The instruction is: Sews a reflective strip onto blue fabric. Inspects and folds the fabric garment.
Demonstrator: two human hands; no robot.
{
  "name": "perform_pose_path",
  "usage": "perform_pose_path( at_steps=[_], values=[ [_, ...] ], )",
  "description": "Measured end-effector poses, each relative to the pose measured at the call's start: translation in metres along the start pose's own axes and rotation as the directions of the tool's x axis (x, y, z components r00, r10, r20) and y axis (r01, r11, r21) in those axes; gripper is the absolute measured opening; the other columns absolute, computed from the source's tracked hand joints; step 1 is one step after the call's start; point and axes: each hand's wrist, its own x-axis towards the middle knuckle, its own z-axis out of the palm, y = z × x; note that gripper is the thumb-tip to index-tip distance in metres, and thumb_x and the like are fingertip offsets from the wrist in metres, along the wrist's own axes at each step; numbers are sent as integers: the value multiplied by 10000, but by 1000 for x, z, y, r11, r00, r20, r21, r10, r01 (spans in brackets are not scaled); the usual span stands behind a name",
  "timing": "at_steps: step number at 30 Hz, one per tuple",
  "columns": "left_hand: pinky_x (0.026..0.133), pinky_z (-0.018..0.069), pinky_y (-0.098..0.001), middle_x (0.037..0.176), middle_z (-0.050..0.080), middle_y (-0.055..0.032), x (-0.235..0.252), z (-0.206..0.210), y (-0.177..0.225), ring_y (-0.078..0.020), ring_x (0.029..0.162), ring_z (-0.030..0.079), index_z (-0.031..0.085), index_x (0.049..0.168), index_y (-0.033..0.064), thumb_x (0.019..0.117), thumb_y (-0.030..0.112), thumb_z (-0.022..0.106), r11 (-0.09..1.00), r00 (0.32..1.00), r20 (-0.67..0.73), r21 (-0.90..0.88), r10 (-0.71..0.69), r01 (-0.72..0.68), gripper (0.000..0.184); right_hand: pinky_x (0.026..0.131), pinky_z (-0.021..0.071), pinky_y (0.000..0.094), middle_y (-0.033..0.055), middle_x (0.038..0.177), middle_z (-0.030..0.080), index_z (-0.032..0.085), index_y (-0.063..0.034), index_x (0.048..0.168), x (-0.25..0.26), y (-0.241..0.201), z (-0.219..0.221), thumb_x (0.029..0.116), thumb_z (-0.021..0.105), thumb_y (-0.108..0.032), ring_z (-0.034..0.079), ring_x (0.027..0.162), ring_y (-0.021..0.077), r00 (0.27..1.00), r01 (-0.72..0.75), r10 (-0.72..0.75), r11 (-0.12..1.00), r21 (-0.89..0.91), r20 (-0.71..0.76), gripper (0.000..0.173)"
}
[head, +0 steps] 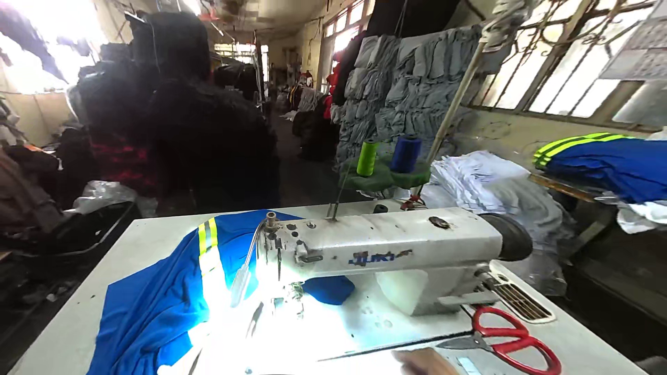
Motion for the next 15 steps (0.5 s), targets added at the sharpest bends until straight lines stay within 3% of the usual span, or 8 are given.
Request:
perform_pose_path(
  at_steps=[3, 4, 6, 8, 9, 11, 13, 15],
  values=[
    [1033, 477, -545, 1334, 632, -185, 18, 23, -22, -380, 1242, 608, 633, 1342, 75, 1079, 193, 407, 960, 995, 51, 262, 86, -97, 366, 852, 578, 359, 244, 981, 695, 678, 114, 1090, 37, -6, -68, 991, 551, -25, 690, 901, 251, 977, 124, -151, 976, -179, -151, 212],
    [933, 522, -540, 1180, 698, -179, 17, 39, -33, -378, 1100, 672, 710, 1194, 80, 1052, 206, 418, 937, 978, -89, 314, 189, -152, 348, 839, 575, 347, 239, 981, 690, 673, 111, 1092, 51, -3, -89, 1002, 547, -45, 681, 895, 240, 961, 139, -190, 960, -242, -201, 220],
    [952, 497, -557, 1149, 704, -176, 10, 39, -22, -387, 1097, 664, 712, 1112, 77, 1044, 209, 418, 953, 985, -72, 275, 155, -130, 329, 826, 577, 367, 236, 981, 689, 678, 99, 1091, 83, 9, -124, 1013, 545, -104, 676, 881, 249, 920, 147, -266, 915, -375, -289, 255],
    [981, 480, -589, 1215, 668, -204, 4, 15, 6, -417, 1177, 625, 672, 1201, 52, 1059, 230, 424, 969, 987, 159, 237, 34, -72, 336, 800, 564, 500, 239, 988, 687, 694, 67, 1100, 124, 30, -147, 988, 521, -168, 673, 877, 344, 887, 121, -324, 851, -512, -328, 312],
    [926, 512, -581, 1172, 679, -186, -1, 16, 9, -403, 1138, 647, 677, 1174, 70, 1050, 252, 436, 965, 988, 148, 249, 42, -78, 327, 835, 535, 594, 253, 1036, 678, 699, 44, 1128, 146, 39, -157, 984, 527, -188, 662, 941, 420, 897, 83, -302, 832, -549, -322, 323],
    [863, 530, -558, 1103, 690, -169, -10, 26, 10, -381, 1069, 672, 696, 1128, 86, 1038, 250, 450, 967, 997, 36, 240, 74, -80, 309, 942, 429, 749, 344, 1180, 628, 687, 36, 1202, 188, 50, -171, 1005, 612, -164, 580, 1125, 579, 947, -49, -136, 836, -547, -292, 290],
    [924, 506, -544, 1150, 694, -178, -15, 26, 15, -377, 1115, 660, 707, 1173, 86, 1047, 227, 459, 981, 999, 3, 190, 46, -46, 312, 1003, 373, 769, 393, 1311, 556, 649, 41, 1290, 225, 59, -178, 1030, 624, -229, 506, 1239, 608, 951, -288, 175, 806, -518, -256, 376],
    [983, 472, -552, 1184, 690, -205, -16, 20, 22, -398, 1158, 641, 710, 1216, 68, 1043, 181, 484, 989, 1000, 4, 150, 16, -17, 307, 1048, 367, 727, 404, 1341, 543, 601, 96, 1319, 252, 73, -180, 1068, 546, -297, 500, 1287, 575, 867, -483, 463, 692, -537, -183, 469]
  ],
)
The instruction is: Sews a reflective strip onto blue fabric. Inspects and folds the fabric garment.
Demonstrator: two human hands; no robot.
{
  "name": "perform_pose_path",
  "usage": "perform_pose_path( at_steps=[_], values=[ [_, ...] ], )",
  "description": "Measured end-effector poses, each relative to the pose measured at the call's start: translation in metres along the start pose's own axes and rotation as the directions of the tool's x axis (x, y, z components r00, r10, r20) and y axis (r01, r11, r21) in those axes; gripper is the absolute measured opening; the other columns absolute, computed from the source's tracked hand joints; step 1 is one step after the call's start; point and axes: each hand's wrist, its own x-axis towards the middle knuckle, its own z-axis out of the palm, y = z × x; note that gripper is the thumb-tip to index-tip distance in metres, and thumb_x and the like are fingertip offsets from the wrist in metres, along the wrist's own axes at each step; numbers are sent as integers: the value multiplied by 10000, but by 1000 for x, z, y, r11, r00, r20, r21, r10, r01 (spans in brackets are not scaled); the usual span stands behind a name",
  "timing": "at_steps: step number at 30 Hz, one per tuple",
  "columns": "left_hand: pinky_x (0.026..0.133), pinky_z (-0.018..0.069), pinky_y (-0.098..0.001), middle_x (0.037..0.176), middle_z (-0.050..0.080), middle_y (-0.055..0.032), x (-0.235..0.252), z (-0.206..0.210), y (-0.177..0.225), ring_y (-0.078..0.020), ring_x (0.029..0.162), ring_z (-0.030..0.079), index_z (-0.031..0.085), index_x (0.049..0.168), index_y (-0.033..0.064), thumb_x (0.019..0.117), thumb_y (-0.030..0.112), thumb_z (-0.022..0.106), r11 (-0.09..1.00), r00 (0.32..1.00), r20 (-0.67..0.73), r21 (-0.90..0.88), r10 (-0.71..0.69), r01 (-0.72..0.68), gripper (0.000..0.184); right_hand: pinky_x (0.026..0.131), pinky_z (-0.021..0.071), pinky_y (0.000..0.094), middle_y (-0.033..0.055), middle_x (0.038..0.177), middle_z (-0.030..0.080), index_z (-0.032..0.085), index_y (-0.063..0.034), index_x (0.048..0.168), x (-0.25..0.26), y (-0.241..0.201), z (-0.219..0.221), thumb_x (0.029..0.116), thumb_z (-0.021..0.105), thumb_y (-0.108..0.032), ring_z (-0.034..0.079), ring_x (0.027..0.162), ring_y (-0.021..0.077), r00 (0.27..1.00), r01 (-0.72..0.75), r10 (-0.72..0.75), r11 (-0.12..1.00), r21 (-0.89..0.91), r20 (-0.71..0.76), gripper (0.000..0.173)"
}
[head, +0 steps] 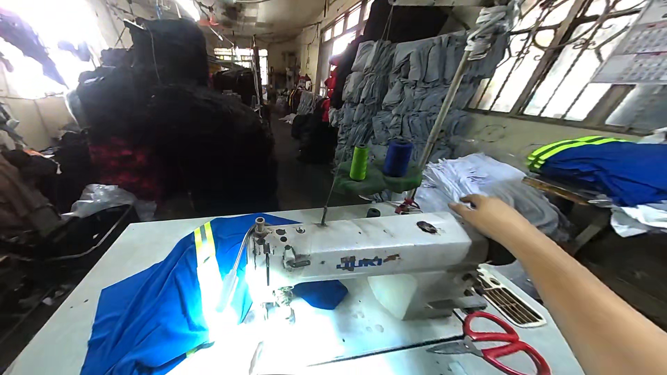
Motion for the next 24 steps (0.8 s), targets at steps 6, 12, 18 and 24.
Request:
perform_pose_path(
  at_steps=[6, 12, 18, 24],
  values=[
    [941, 514, -528, 1130, 727, -173, 1, 4, -1, -368, 1109, 685, 746, 1118, 79, 1040, 184, 472, 999, 991, -128, -4, 42, -42, 304, 1056, 392, 678, 389, 1291, 597, 634, 175, 1181, 13, 0, 1, 1073, 529, -234, 545, 1284, 526, 967, -166, 211, 947, -277, 144, 436],
    [972, 503, -489, 1184, 707, -148, 14, 14, -11, -330, 1146, 661, 723, 1151, 89, 1059, 263, 440, 999, 999, -52, -39, -3, 1, 344, 1045, 382, 703, 429, 1264, 564, 550, 176, 1274, -64, 85, 62, 1113, 323, -259, 543, 1230, 575, 925, 101, -14, 972, 210, -380, 516],
    [1003, 486, -500, 1166, 712, -154, 16, 15, -13, -341, 1156, 655, 730, 1148, 87, 1071, 258, 438, 996, 999, -54, -94, -2, -3, 347, 1083, 408, 592, 390, 1316, 556, 547, 154, 1307, -73, 93, 55, 1095, 361, -322, 544, 1259, 492, 864, 181, 39, 906, 382, -502, 554],
    [1009, 481, -514, 1175, 712, -166, 16, 9, -8, -351, 1168, 655, 731, 1144, 67, 1066, 253, 442, 993, 999, -32, -116, -22, 19, 352, 1025, 360, 745, 393, 1275, 596, 622, 88, 1290, -30, 38, 23, 1127, 371, -233, 545, 1241, 570, 969, 5, 45, 979, 203, -243, 439]
  ],
)
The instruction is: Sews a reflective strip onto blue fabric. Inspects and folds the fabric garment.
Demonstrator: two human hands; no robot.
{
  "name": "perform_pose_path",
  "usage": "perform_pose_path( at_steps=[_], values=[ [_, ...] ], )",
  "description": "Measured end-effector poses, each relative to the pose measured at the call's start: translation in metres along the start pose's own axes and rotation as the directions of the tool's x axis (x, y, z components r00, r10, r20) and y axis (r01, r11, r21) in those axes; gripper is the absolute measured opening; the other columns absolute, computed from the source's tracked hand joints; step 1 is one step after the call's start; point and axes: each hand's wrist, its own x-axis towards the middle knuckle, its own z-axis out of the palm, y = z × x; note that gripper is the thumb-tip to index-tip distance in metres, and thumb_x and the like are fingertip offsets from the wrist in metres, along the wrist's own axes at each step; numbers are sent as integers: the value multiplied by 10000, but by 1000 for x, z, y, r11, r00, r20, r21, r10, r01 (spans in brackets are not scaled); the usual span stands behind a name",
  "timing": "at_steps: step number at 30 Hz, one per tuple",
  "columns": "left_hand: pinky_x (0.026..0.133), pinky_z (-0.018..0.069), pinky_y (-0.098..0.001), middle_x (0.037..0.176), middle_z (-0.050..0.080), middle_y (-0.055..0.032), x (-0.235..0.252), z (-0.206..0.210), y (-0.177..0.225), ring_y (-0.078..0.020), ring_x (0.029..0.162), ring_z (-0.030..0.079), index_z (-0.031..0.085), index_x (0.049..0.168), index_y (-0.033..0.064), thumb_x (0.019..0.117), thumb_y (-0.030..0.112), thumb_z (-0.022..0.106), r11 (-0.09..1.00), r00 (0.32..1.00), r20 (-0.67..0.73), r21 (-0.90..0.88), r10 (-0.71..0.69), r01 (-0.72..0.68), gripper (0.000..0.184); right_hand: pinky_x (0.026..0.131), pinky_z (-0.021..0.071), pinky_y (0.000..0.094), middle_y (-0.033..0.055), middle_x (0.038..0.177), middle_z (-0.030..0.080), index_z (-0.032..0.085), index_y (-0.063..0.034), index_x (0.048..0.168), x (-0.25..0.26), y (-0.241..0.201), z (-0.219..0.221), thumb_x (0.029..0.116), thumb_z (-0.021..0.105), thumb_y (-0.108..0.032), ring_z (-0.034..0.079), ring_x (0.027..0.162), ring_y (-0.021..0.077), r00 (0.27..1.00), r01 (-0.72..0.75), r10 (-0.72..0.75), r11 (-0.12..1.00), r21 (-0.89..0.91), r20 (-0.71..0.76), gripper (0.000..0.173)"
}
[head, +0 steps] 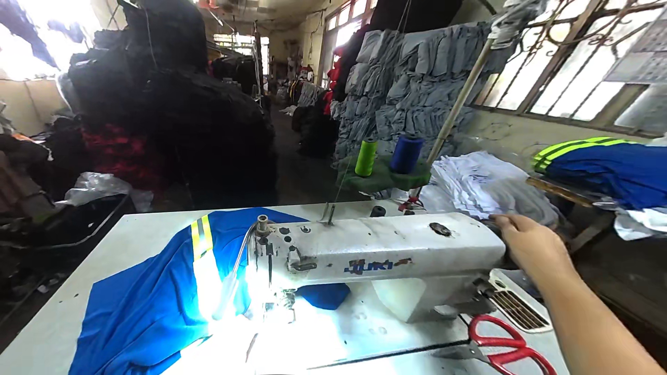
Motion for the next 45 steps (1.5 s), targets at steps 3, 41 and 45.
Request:
perform_pose_path(
  at_steps=[3, 41, 45],
  values=[
    [1045, 455, -502, 1190, 709, -176, -3, -4, 0, -355, 1192, 640, 728, 1158, 54, 1077, 260, 427, 999, 999, 28, -23, -25, 25, 374, 1142, 379, 560, 357, 1379, 555, 554, 114, 1368, -35, 48, 26, 1085, 371, -175, 525, 1331, 462, 958, 184, -137, 967, 174, -253, 444],
    [1045, 428, -621, 1324, 686, -106, -25, 1, -16, -367, 1235, 630, 717, 1282, 210, 1052, 294, 456, 945, 961, 86, -223, 261, -237, 357, 984, 427, 722, 389, 1248, 601, 521, 83, 1387, -39, 27, -26, 1075, 476, -263, 592, 1153, 561, 990, 139, -138, 989, -58, 8, 468],
    [1016, 473, -564, 1298, 696, -117, -27, 15, -22, -327, 1183, 662, 711, 1286, 186, 1043, 259, 487, 907, 953, 8, -309, 302, -285, 339, 844, 583, 458, 331, 1074, 668, 608, 150, 1180, -145, -69, -15, 1028, 533, -87, 693, 923, 372, 830, 556, -557, 824, 107, -26, 291]
  ],
)
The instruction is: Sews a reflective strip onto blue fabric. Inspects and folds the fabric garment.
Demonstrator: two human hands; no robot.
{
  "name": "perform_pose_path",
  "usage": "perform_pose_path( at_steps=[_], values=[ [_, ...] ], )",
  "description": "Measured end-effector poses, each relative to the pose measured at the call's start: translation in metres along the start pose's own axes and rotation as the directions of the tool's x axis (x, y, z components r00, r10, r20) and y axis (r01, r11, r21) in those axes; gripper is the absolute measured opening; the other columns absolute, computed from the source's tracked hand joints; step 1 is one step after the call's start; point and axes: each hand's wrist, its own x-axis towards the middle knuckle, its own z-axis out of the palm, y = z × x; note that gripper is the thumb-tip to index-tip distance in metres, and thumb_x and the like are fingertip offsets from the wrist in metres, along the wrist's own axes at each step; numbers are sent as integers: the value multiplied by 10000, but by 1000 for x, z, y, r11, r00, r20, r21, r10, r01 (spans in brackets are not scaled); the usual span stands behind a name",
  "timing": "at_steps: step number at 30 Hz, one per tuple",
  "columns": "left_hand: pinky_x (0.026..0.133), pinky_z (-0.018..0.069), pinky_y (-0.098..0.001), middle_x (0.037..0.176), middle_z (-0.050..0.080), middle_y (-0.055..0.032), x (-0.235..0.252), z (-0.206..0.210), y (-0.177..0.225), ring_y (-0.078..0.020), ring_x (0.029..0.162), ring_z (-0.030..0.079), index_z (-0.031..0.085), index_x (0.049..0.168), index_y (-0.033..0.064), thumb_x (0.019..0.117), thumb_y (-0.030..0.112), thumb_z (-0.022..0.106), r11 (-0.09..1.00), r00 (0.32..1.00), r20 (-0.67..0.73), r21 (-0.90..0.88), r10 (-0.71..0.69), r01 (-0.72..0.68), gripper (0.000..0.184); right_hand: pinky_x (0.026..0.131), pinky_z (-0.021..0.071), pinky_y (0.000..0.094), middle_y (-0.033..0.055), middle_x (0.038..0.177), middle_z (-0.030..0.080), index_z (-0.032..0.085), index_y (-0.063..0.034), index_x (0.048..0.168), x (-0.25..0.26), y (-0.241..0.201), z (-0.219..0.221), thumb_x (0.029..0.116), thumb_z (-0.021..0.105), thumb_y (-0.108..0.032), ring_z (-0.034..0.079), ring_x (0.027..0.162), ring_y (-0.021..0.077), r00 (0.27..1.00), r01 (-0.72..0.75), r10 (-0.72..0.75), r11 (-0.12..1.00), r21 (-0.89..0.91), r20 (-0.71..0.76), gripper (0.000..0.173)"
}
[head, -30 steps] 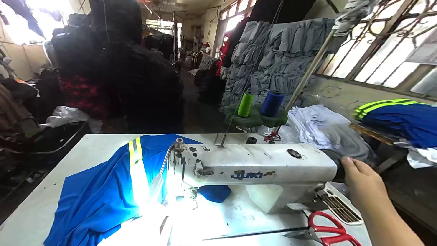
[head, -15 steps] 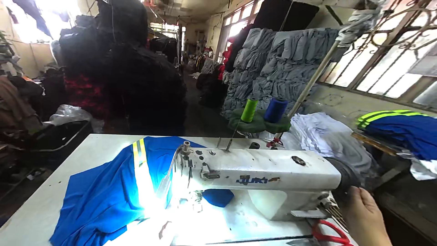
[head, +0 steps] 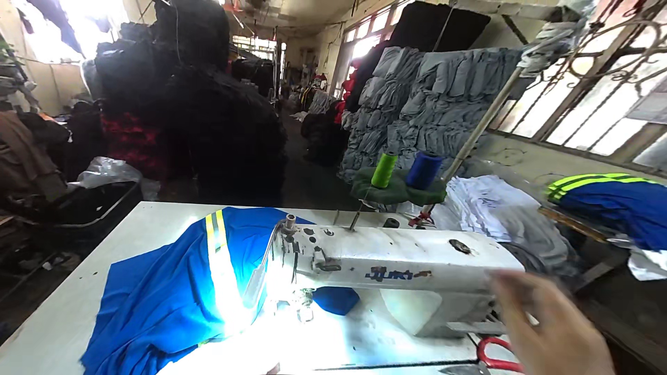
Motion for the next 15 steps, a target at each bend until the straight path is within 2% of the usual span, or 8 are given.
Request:
perform_pose_path(
  at_steps=[2, 3, 4, 6, 8, 10, 13, 15],
  values=[
    [984, 495, -582, 1266, 705, -150, 0, -3, 5, -346, 1144, 681, 715, 1277, 130, 1023, 211, 513, 999, 1000, 22, -35, 12, -11, 335, 839, 594, 420, 264, 1007, 707, 669, 123, 1093, -29, -56, 45, 989, 570, -30, 715, 897, 312, 972, 30, -84, 970, 240, 218, 210],
    [971, 493, -594, 1234, 711, -172, 0, -4, 6, -361, 1112, 684, 718, 1272, 99, 1023, 197, 523, 998, 999, 46, -57, 11, -8, 331, 852, 597, 416, 233, 1015, 718, 695, 97, 1080, -41, -78, 70, 985, 579, -34, 722, 911, 294, 933, -26, -95, 944, 330, 347, 200],
    [957, 497, -595, 1222, 713, -171, 0, -2, 5, -363, 1094, 689, 716, 1274, 114, 1024, 217, 514, 999, 998, 61, -47, 7, -4, 337, 878, 587, 427, 227, 1051, 715, 699, 89, 1097, -49, -97, 94, 984, 569, -34, 715, 948, 301, 877, -121, -80, 918, 379, 473, 211],
    [979, 479, -622, 1231, 713, -179, -1, -2, 8, -388, 1126, 680, 712, 1291, 113, 1025, 232, 510, 999, 996, 86, -33, -13, 16, 354, 932, 562, 445, 229, 1098, 708, 698, 77, 1141, -56, -122, 136, 993, 572, -94, 704, 1009, 315, 780, -280, -12, 887, 366, 626, 259],
    [975, 478, -610, 1219, 718, -162, 0, -1, 7, -373, 1129, 678, 721, 1269, 124, 1022, 250, 500, 1000, 998, 54, -12, 17, -17, 354, 1002, 515, 438, 230, 1147, 706, 691, 68, 1189, -54, -133, 171, 1006, 579, -198, 679, 1087, 314, 742, -353, 53, 878, 323, 668, 341],
    [1006, 472, -604, 1259, 707, -163, 0, -4, 10, -377, 1173, 664, 725, 1265, 126, 1022, 250, 507, 1000, 999, 45, -10, 22, -21, 349, 1069, 479, 429, 193, 1245, 689, 684, 11, 1247, -52, -136, 204, 994, 592, -259, 648, 1185, 282, 707, -397, 132, 887, 235, 695, 382],
    [981, 486, -585, 1248, 701, -182, 1, -7, 13, -369, 1139, 672, 730, 1249, 101, 1005, 224, 517, 999, 998, 68, -42, -15, 17, 346, 1082, 458, 454, 159, 1248, 701, 718, -27, 1186, -48, -144, 228, 966, 593, -453, 638, 1216, 269, 690, -366, 236, 929, 48, 684, 495],
    [970, 487, -592, 1235, 700, -202, 1, -5, 12, -382, 1131, 671, 732, 1228, 75, 1005, 218, 495, 999, 998, 58, -48, -10, 13, 355, 1106, 436, 455, 170, 1271, 694, 717, -12, 1187, -44, -153, 226, 997, 556, -413, 624, 1249, 283, 681, -346, 266, 938, -21, 682, 472]
  ],
)
